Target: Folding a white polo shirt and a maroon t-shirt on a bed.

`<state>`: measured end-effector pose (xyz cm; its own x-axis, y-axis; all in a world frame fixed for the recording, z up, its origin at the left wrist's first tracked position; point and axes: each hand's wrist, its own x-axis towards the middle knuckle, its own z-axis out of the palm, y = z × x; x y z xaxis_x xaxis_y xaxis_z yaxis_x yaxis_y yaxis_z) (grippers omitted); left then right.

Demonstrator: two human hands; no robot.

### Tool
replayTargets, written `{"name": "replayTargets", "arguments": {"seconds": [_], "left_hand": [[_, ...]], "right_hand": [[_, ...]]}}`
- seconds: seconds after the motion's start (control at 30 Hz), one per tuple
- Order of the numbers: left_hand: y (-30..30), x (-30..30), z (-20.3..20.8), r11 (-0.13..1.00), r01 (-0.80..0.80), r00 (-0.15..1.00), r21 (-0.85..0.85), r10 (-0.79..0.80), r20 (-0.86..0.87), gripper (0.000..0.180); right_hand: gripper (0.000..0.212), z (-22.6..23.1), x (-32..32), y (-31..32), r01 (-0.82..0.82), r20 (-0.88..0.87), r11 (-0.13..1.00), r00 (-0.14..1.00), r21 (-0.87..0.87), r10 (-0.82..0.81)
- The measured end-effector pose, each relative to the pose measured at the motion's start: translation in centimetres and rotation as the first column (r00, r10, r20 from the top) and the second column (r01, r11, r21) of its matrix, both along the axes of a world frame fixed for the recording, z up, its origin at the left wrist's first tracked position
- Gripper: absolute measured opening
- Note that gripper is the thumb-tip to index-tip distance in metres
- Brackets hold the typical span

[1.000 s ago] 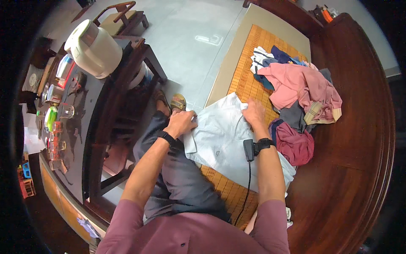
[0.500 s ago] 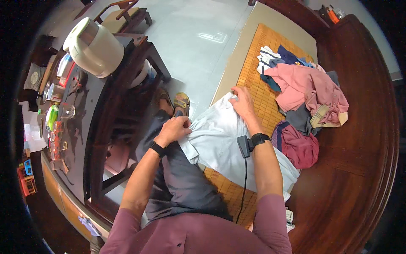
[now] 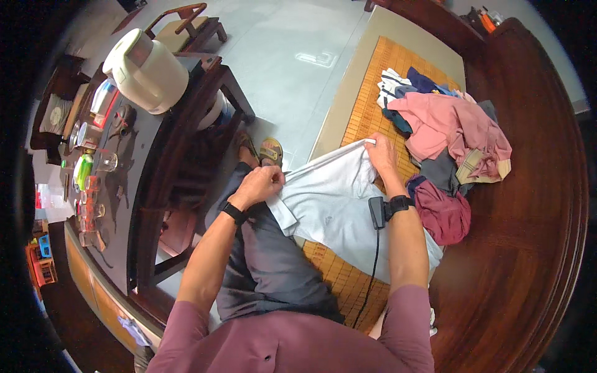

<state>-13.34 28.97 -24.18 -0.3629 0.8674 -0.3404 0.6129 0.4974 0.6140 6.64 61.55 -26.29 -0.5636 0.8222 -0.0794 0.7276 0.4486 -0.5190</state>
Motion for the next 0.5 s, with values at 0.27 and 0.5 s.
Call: {"name": "replayTargets", "arguments": {"seconds": [0.27,0.5], "left_hand": [[1.0,-0.2,-3.1,1.000,-0.009,1.000,0.015,0.009,0.008,0.038],[3.2,-0.6,-2.7,0.992,-0.054,0.992,-0.117,0.066,0.108,0.038]], "right_hand": [[0.028,0.4,0.5,0.8,-0.259,-0.133,0.965,0.958,-0.034,0.253],[0.019,1.2,-1.5,-0.6,-0.402,0.256,0.906,0.897,0.130,0.361]]}}
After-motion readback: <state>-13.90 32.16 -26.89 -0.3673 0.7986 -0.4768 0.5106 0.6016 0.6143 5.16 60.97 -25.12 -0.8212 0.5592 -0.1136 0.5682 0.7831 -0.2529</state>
